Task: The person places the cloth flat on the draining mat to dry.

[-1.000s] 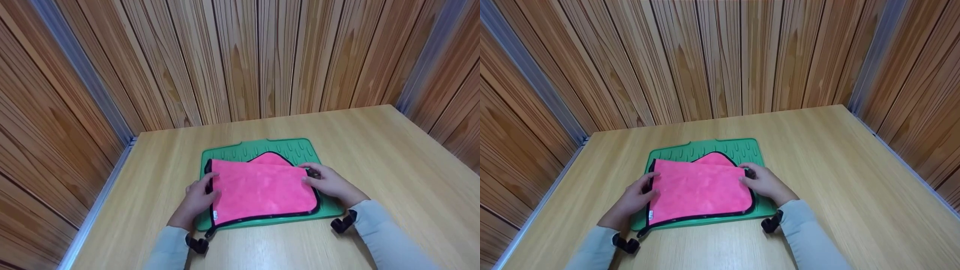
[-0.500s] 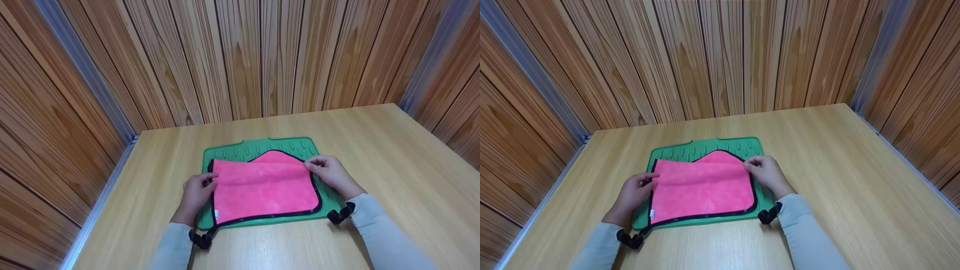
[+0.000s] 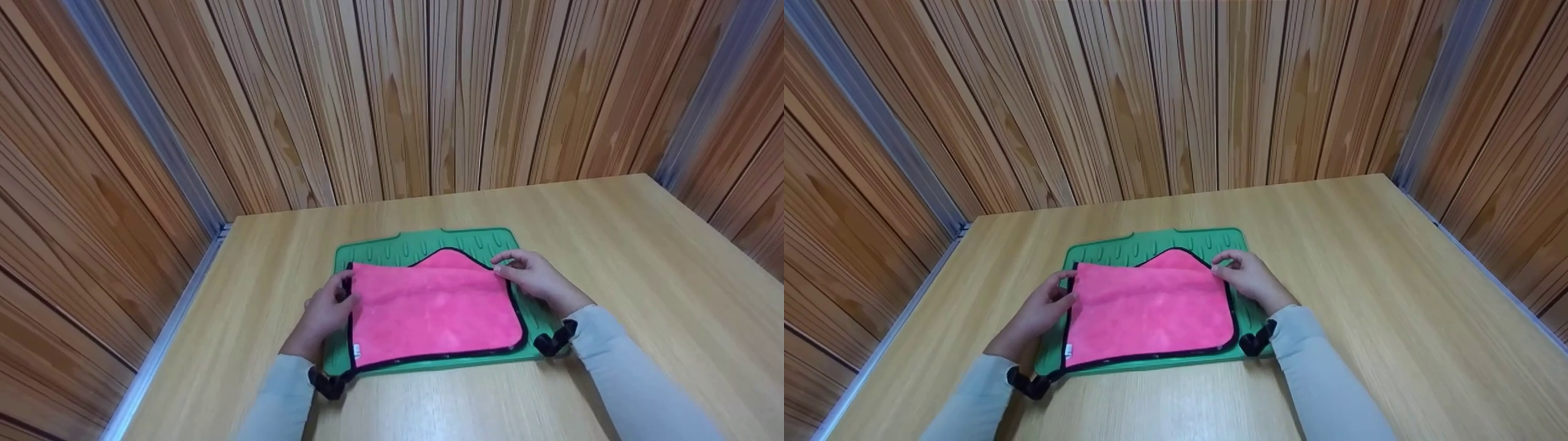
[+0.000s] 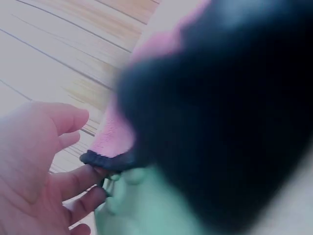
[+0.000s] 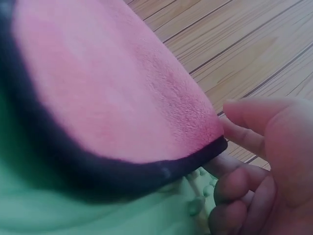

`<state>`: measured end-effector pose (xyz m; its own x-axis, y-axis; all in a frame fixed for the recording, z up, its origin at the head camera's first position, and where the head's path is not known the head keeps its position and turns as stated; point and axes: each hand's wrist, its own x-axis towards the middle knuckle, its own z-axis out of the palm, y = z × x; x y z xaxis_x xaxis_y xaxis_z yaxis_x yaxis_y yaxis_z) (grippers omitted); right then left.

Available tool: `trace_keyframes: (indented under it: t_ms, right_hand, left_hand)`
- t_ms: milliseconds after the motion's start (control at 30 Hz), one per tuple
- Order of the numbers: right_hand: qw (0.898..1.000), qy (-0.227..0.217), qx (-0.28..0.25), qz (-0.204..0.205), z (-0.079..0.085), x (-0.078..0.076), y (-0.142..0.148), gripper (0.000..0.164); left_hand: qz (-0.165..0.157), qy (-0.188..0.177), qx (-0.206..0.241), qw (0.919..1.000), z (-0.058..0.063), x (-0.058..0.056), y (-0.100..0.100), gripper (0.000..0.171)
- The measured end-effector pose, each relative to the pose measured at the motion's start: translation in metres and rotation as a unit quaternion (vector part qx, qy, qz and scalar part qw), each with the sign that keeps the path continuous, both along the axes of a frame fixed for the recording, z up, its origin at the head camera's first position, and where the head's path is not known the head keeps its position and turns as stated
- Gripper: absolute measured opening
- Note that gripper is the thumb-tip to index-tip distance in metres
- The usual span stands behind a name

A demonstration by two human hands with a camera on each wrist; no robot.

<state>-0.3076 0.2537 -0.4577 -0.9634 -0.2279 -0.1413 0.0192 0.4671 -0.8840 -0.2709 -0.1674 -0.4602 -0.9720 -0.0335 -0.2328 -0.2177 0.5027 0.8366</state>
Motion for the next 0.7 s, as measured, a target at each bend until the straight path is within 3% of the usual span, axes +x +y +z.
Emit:
trace_keyframes:
  t_ms: [233,500,700]
  right_hand:
    - [0.998,-0.039,0.026,0.029,0.009,-0.017,-0.006,0.045]
    - [0.998,-0.025,0.02,0.051,0.015,-0.032,-0.029,0.039]
    - [0.998,-0.005,0.05,0.04,0.012,-0.042,-0.042,0.038]
  left_hand:
    - [-0.014,-0.049,0.012,0.9986,0.013,-0.022,-0.002,0.058]
    - [-0.033,-0.062,0.059,0.9958,0.025,-0.029,-0.001,0.062]
    - [-0.066,-0.044,0.025,0.9965,0.026,-0.033,-0.004,0.057]
